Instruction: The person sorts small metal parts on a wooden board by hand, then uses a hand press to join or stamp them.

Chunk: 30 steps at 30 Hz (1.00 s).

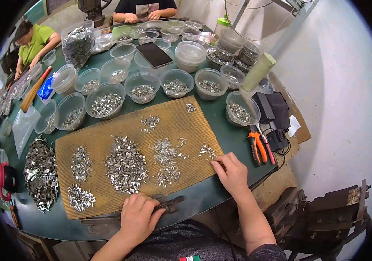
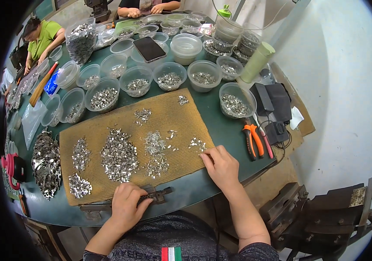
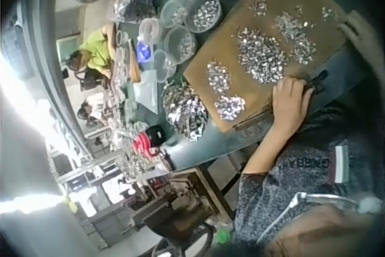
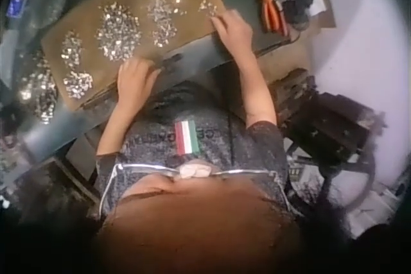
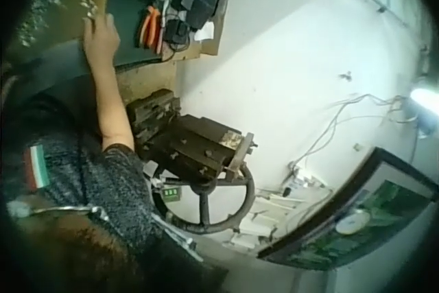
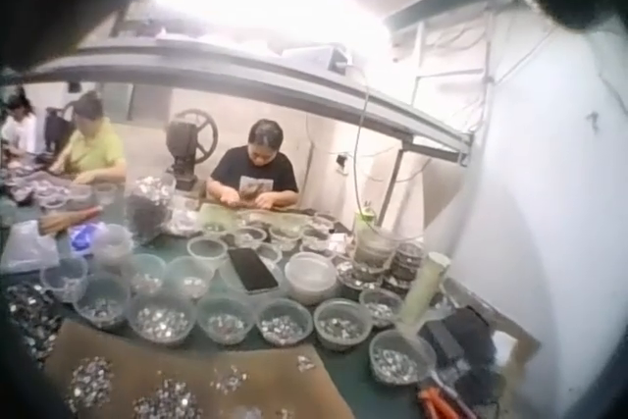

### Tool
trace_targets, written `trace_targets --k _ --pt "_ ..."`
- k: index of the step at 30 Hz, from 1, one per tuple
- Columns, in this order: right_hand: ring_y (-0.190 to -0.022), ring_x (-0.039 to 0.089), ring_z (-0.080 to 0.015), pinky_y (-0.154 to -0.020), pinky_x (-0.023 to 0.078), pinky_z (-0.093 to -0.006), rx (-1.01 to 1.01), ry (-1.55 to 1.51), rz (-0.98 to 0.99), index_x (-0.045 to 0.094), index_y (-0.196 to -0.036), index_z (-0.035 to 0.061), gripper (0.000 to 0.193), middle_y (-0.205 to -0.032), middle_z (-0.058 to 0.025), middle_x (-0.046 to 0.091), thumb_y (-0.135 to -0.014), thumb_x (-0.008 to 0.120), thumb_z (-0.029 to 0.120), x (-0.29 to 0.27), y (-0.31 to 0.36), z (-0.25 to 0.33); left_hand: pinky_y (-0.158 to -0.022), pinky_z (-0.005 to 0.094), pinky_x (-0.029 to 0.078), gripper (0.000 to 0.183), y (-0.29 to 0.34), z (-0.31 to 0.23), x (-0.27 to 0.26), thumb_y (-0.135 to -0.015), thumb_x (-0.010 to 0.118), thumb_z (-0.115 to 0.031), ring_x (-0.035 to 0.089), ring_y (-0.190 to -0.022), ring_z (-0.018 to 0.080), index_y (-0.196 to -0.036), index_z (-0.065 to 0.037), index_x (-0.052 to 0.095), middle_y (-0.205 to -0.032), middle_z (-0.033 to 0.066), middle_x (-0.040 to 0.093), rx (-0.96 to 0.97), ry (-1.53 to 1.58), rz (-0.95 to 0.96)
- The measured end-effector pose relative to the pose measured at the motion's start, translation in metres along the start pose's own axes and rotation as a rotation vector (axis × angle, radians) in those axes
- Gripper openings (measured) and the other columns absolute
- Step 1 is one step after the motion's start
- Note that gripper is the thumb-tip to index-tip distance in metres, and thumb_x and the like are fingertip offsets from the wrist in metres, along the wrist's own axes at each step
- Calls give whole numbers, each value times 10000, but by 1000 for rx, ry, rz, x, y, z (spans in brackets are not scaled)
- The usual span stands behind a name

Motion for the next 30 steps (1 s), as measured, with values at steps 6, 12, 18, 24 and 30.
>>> trace_targets --k 6,12,18,24,30 --pt "-711 689 -275 -620 547 -394 -8 111 11 690 -880 104 96 -831 -64 652 -872 780 138 8 -2 1 -834 432 487 305 2 5 -5 -798 844 -141 619 -969 326 -1039 -62 675 -986 104 646 -21 50 34" --pt "-773 679 -291 -654 544 -402 -99 144 0 669 -945 80 103 -891 -77 646 -880 749 81 4 5 5 -879 439 536 305 4 14 -21 -800 841 -93 652 -1053 349 -1066 -52 697 -1045 141 681 -52 172 49" --pt "-765 675 -314 -653 542 -408 -115 128 83 648 -969 65 124 -903 -92 650 -886 740 57 9 6 12 -888 430 554 271 20 26 -45 -810 833 -67 661 -1086 342 -1054 -46 716 -1008 110 698 -41 136 -61" --pt "-883 701 -319 -760 573 -401 -339 -159 194 668 -1003 32 162 -1016 -119 708 -865 751 29 12 22 95 -871 428 560 254 38 40 -55 -798 832 -45 673 -1068 349 -1029 -43 724 -986 109 706 -76 138 -118" --pt "-988 699 -283 -911 573 -439 -519 -333 299 689 -1005 33 193 -1087 -102 702 -827 763 42 42 44 152 -861 420 566 244 41 42 -58 -802 829 -43 681 -1052 345 -1023 -42 725 -972 102 712 -61 157 -135"
Point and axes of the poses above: each hand's wrist, its own y-axis away from the middle knuckle, its own x-axis out of the palm, z = x × y, the point moved 6 cm from there along -y, towards the middle knuckle
